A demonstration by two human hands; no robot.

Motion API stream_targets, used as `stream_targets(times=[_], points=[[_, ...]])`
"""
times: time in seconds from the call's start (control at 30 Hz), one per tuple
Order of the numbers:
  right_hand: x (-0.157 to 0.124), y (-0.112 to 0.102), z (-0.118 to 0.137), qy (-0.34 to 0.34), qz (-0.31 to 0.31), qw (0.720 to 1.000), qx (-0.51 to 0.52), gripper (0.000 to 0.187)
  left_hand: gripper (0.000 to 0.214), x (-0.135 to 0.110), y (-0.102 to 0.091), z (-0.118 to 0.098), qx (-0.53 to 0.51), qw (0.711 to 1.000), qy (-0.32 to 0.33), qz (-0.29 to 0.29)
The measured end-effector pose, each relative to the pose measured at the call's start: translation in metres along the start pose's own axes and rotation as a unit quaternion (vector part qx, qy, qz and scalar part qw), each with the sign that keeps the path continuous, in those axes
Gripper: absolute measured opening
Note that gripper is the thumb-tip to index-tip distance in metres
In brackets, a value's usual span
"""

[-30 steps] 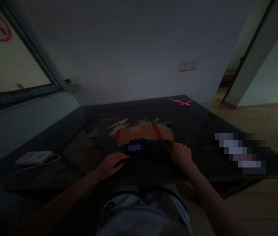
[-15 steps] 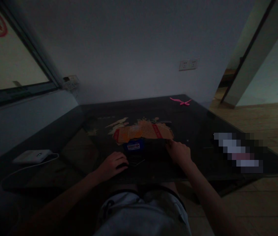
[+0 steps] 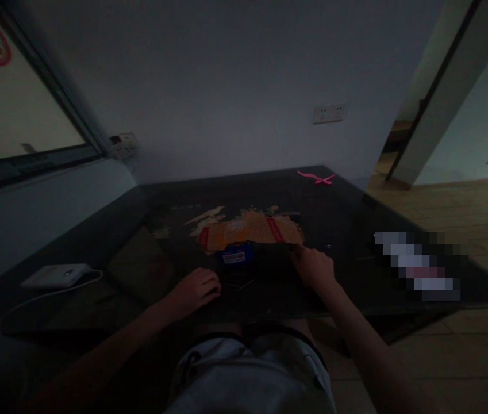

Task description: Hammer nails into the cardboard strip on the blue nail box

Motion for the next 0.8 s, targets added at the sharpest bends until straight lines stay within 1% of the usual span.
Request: stream_targets(times=[0.07,0.17,0.37,0.47,0.57,0.7,0.8], points=[[0.0,0.001,0.0,0.002,0.004,1.0,0.001,0.044,0.013,-0.002,0.002,0.002,0.017,1.0,0.006,-0.008],[-0.001,0.001,-0.001,0.008,0.005,1.0,0.0,0.045,0.013,-0.006,0.002,0.006,0.012,1.0,-0.007,-0.014],[-0.001,0.0,-0.001,0.003,-0.007,1.0,0.003,0.044,0.015,-0.012,-0.014,0.013,-0.098,0.992,-0.085,-0.006],[-0.001,0.0,-0.001,0.006,-0.007,1.0,0.006,0.043,0.016,-0.016,-0.023,0.015,-0.16,0.979,-0.124,-0.006],[-0.001,-0.001,0.0,0.008,-0.003,1.0,0.006,0.044,0.017,-0.02,-0.033,0.015,-0.214,0.966,-0.142,-0.02],[-0.002,-0.003,0.001,0.005,0.004,1.0,0.012,0.044,0.017,-0.022,-0.052,0.015,-0.271,0.948,-0.151,-0.063],[-0.002,-0.003,0.002,0.0,0.004,1.0,0.012,0.044,0.014,-0.019,-0.065,0.02,-0.318,0.923,-0.195,-0.097]])
Point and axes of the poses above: each hand's wrist, its own x-axis towards the middle knuckle, its own y-axis out of the palm, z = x × y, the point moved 6 cm from there along x, towards the middle knuckle, and after that the axes turned 15 degrees about -y, right-handed, at the moved point
